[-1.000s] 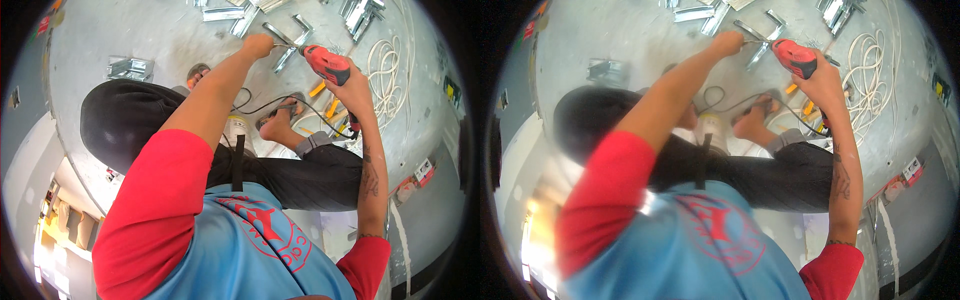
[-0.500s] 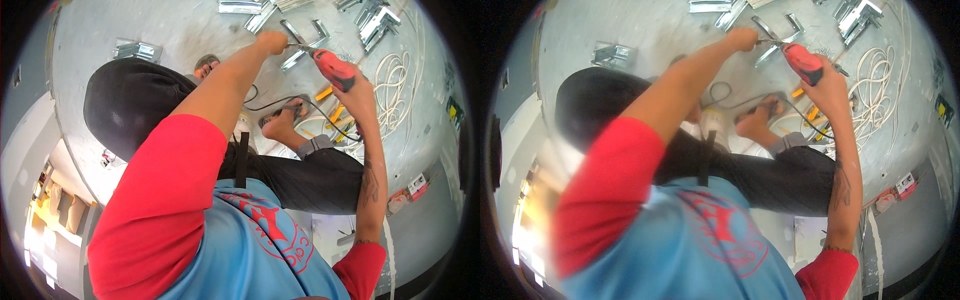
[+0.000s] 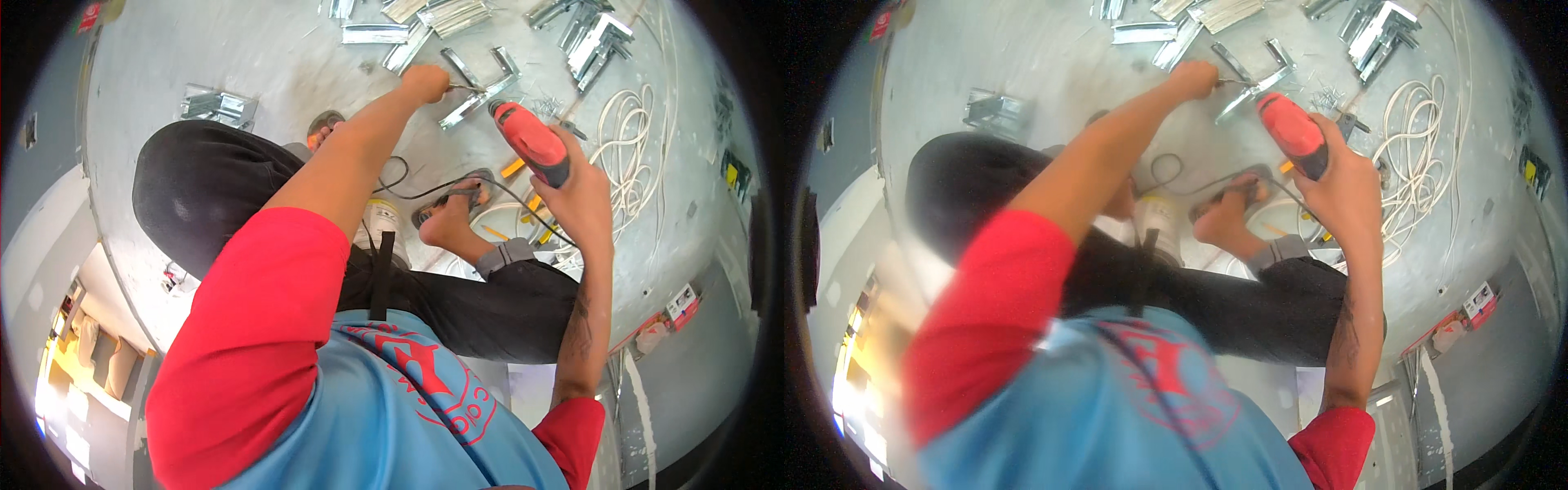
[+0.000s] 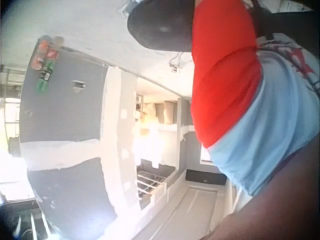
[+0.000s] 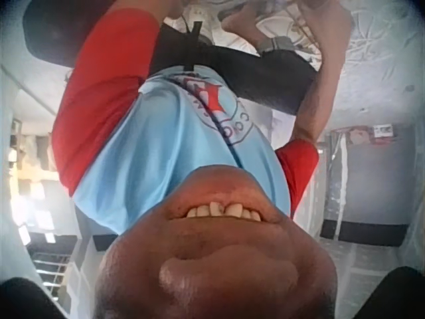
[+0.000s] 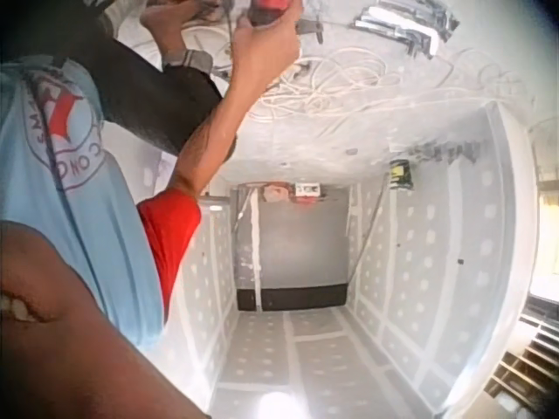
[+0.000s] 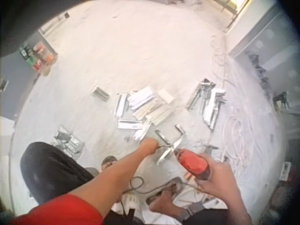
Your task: Assembling and riveting metal brackets on a construction site.
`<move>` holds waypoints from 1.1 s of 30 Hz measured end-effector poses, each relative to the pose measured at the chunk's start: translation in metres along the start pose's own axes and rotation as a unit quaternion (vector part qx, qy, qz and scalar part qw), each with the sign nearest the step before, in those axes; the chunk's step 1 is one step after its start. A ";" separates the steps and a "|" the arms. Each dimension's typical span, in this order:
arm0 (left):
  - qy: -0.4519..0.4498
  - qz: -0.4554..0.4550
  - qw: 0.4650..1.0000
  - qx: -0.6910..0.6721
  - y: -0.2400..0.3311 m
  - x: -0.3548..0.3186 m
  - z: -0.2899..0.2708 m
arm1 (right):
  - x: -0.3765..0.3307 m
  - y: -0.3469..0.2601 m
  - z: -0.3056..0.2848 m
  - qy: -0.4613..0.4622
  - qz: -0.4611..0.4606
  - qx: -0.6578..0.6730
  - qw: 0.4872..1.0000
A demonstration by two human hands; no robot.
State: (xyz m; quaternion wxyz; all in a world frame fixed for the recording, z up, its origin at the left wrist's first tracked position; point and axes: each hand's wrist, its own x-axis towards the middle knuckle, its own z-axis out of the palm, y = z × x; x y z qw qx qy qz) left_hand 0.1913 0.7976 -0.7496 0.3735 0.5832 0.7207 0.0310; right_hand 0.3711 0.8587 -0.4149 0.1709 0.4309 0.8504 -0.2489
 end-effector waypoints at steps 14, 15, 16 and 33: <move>0.185 -0.069 0.951 -0.240 0.011 -0.019 -0.036 | -0.046 0.026 0.051 0.121 0.037 0.778 0.615; 0.154 -0.118 0.880 -0.433 0.028 -0.034 -0.045 | -0.044 0.033 0.080 0.118 0.018 0.817 0.564; 0.130 -0.143 0.761 -0.620 0.026 -0.049 -0.054 | -0.034 0.024 0.108 0.133 0.008 0.839 0.527; 0.324 -0.330 0.496 -0.735 0.017 -0.153 0.007 | 0.073 0.100 0.251 0.060 0.292 0.549 0.781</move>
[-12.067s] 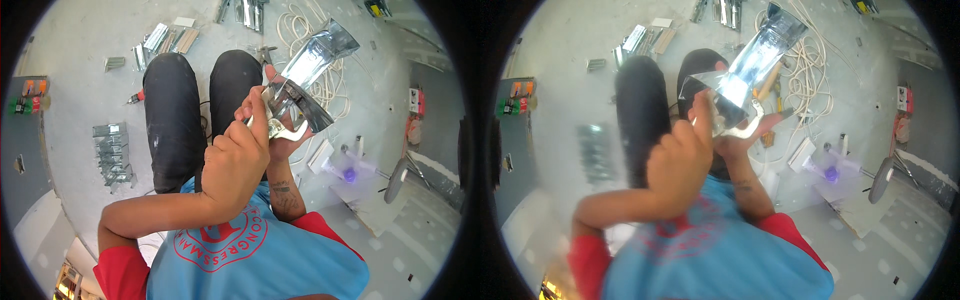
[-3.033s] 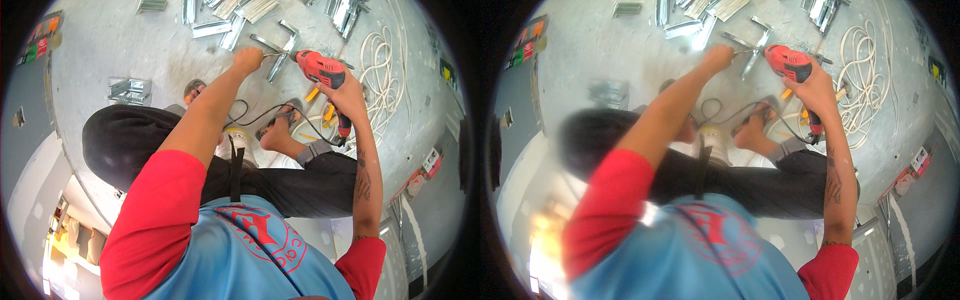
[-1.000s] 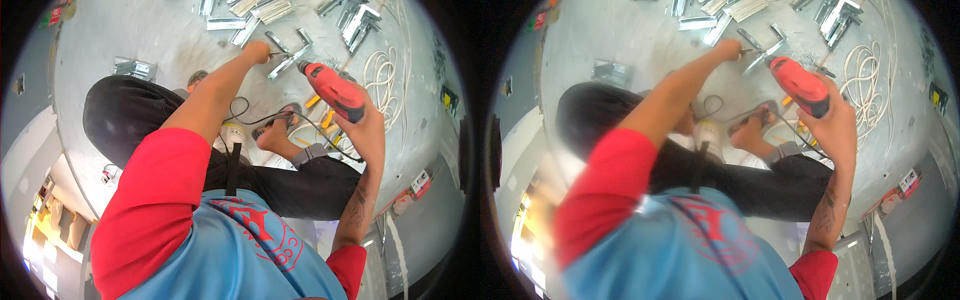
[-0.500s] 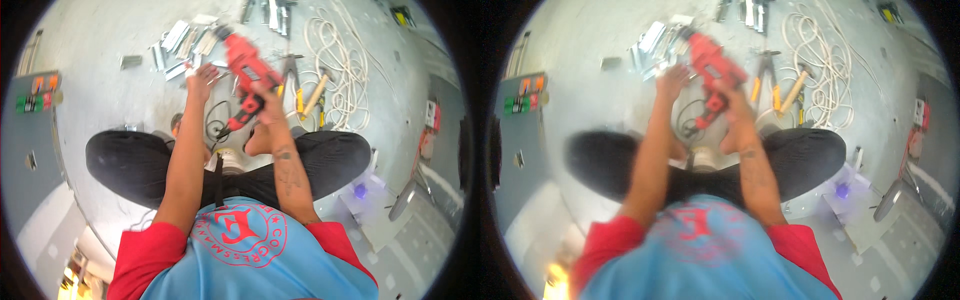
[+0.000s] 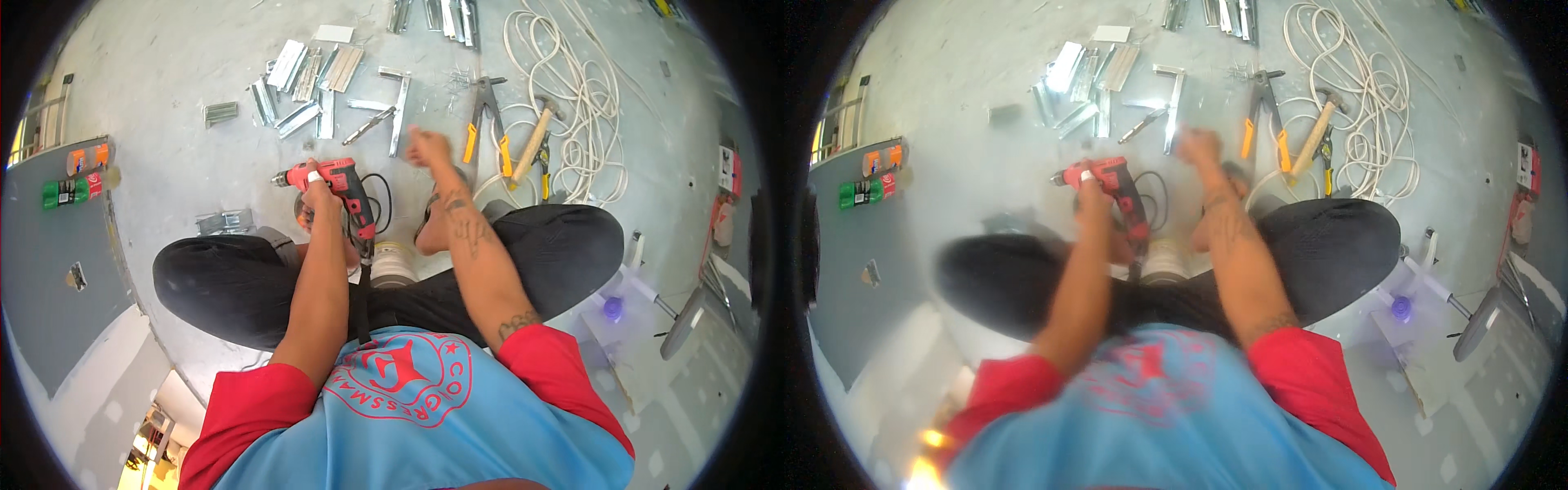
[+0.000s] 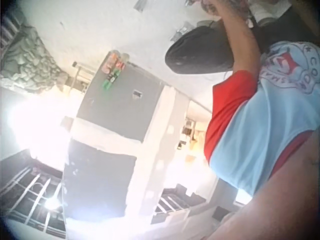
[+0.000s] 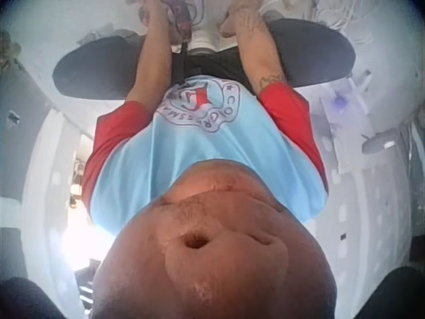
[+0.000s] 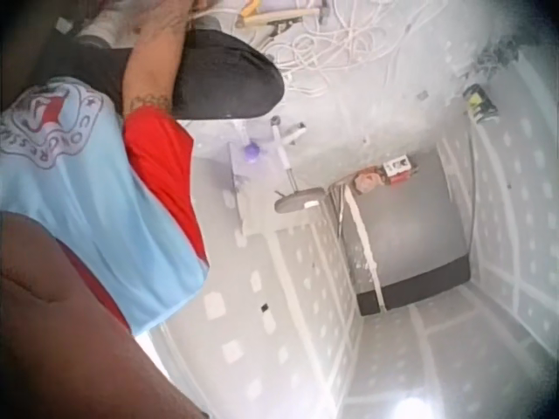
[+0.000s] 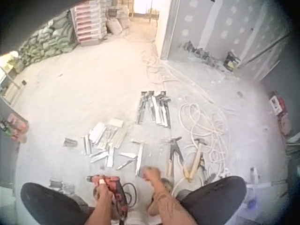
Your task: Assembling and riveting metal brackets on a construction site.
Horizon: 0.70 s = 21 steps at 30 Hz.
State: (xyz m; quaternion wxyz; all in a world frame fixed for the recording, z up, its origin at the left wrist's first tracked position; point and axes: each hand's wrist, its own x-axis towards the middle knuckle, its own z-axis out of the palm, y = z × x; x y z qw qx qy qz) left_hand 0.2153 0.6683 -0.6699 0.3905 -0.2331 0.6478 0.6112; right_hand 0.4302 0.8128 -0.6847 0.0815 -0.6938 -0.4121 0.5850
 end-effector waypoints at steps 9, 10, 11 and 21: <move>0.146 0.070 0.987 0.015 -0.004 0.075 0.010 | 0.078 -0.007 -0.064 0.260 -0.135 -0.286 0.912; 0.140 0.063 0.988 0.017 -0.007 0.077 0.014 | 0.089 -0.005 -0.071 0.255 -0.156 -0.295 0.907; 0.132 0.058 0.989 0.023 -0.006 0.082 0.008 | 0.093 -0.008 -0.066 0.253 -0.156 -0.296 0.908; 0.102 0.032 0.990 0.090 -0.004 0.116 -0.010 | 0.116 -0.048 -0.038 0.280 -0.156 -0.270 0.908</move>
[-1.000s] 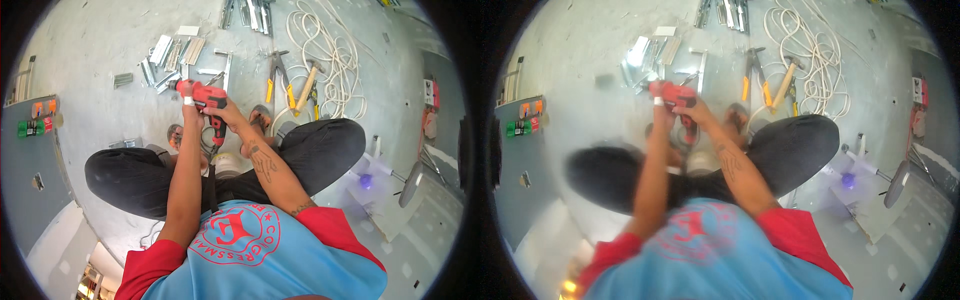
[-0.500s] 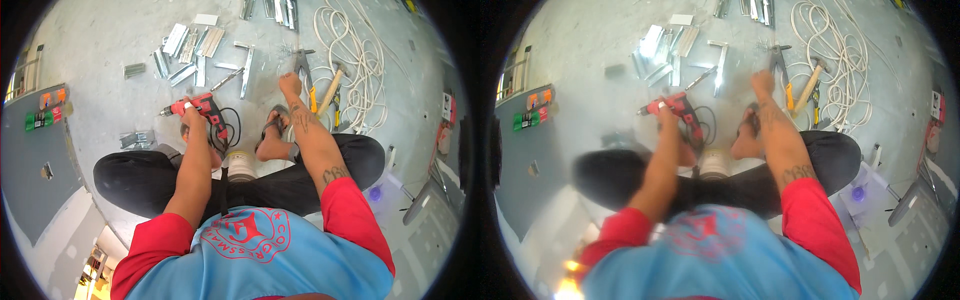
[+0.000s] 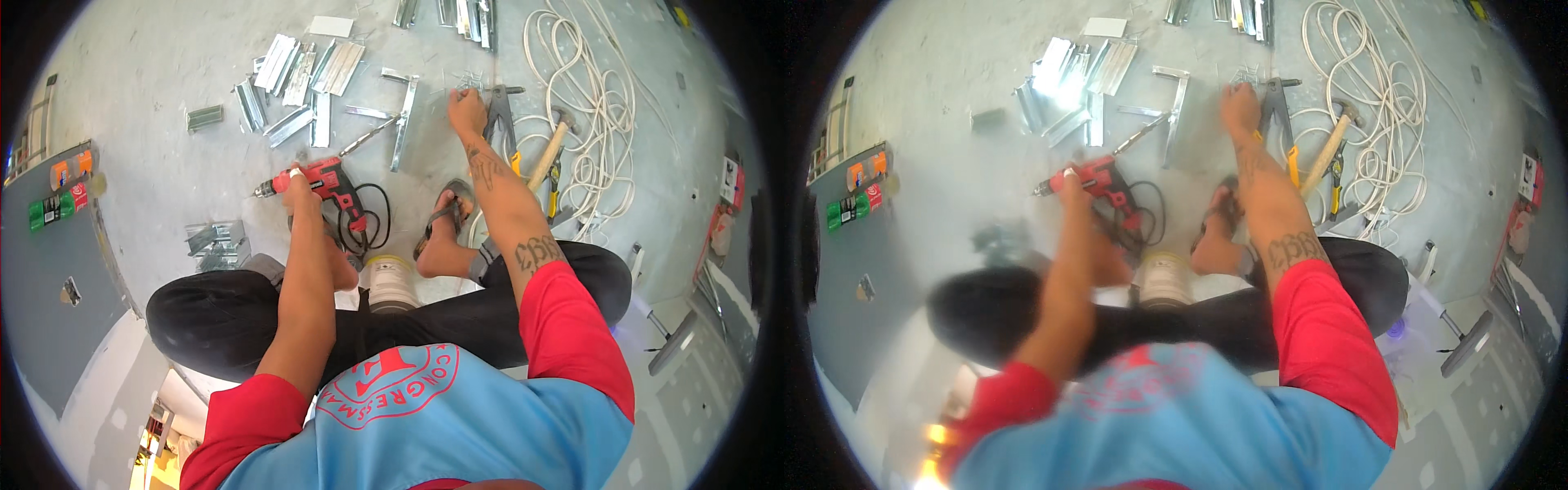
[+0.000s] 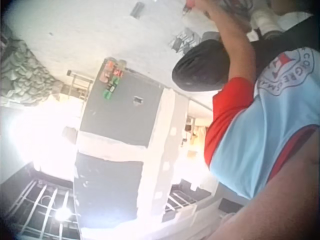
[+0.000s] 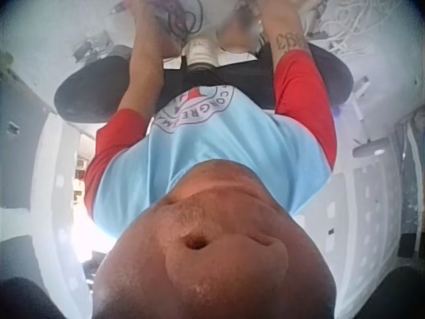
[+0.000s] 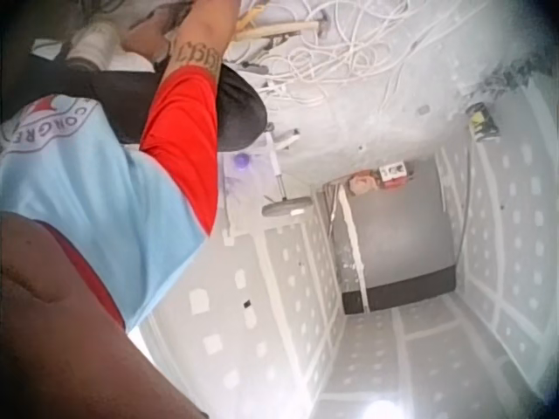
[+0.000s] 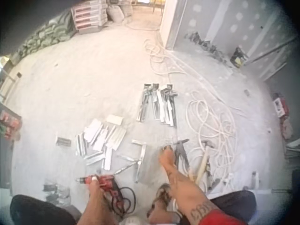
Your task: Assembling and riveting metal brackets on a construction site.
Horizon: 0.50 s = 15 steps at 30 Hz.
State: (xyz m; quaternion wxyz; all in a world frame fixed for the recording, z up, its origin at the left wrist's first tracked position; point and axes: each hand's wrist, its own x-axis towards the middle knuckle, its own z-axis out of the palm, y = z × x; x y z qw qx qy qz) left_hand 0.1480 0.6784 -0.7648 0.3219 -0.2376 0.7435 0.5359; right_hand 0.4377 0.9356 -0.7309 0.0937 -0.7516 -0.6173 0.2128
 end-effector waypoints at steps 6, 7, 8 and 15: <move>0.220 -0.021 0.940 0.259 0.015 -0.038 0.035 | 0.023 0.014 0.011 -0.056 0.040 -0.058 0.996; 0.243 0.020 0.911 0.334 0.016 -0.054 0.040 | 0.027 0.024 0.012 -0.053 0.043 -0.063 0.996; 0.248 0.021 0.911 0.329 0.018 -0.057 0.036 | 0.025 0.018 0.013 -0.055 0.038 -0.059 0.996; 0.198 0.282 0.875 0.340 0.027 -0.082 0.046 | 0.020 0.015 0.001 0.042 -0.037 0.012 0.998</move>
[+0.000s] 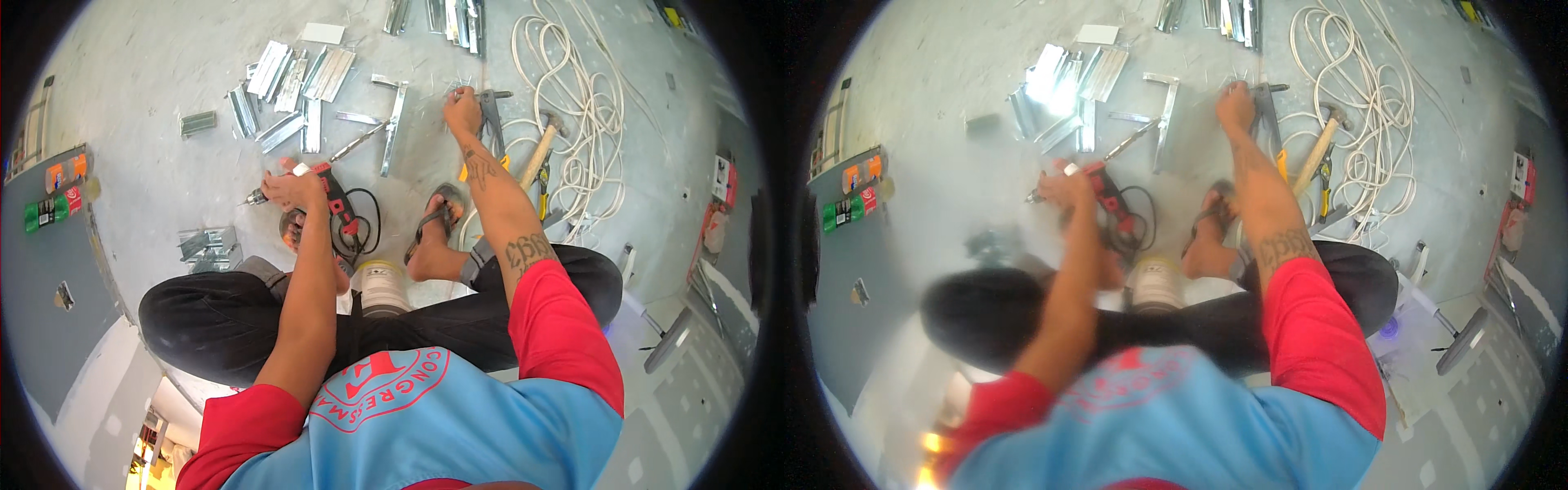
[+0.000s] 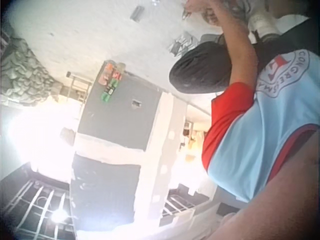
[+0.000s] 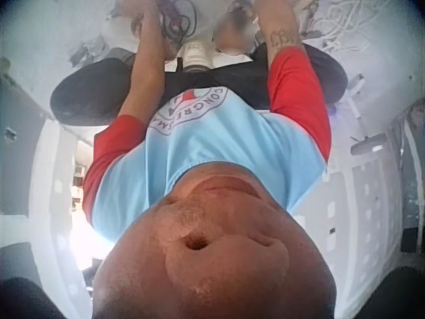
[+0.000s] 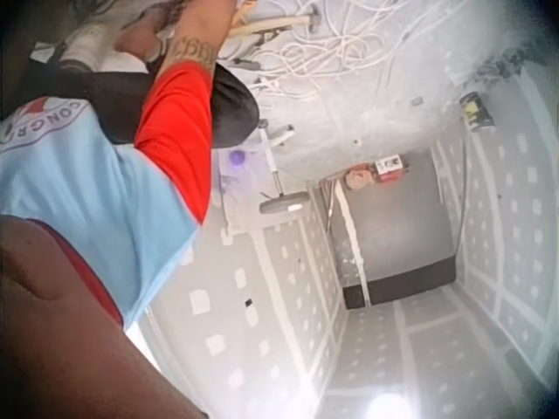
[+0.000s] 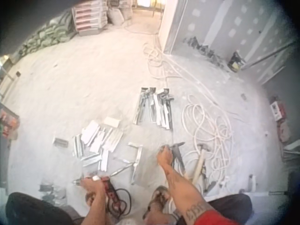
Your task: Assembling and riveting metal brackets on a construction site.
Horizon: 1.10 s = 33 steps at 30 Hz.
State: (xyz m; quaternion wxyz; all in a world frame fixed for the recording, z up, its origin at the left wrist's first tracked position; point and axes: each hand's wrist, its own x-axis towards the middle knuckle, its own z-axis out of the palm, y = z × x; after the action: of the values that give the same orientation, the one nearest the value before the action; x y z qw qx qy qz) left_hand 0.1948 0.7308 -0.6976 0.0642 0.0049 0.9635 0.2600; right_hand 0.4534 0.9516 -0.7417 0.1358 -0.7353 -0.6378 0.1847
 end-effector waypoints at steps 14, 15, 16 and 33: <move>-0.097 0.222 0.968 -0.060 0.035 -0.045 -0.005 | 0.031 -0.010 0.000 -0.084 0.124 -0.035 0.988; -0.096 0.220 0.969 -0.059 0.035 -0.045 -0.003 | 0.032 -0.012 -0.003 -0.108 0.118 -0.045 0.986; -0.055 0.249 0.966 -0.051 0.036 -0.044 0.000 | 0.032 -0.014 -0.005 -0.132 0.112 -0.055 0.983; -0.445 0.274 0.815 -0.249 0.077 -0.113 0.012 | -0.080 -0.030 -0.092 -0.538 0.142 0.468 0.686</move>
State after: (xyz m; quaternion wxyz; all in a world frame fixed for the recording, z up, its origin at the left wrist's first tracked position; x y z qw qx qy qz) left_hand 0.3061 0.7986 -0.6559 0.4115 0.3678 0.6905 0.4675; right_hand 0.4585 0.8798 -0.6386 0.0680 -0.4320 -0.3202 0.8404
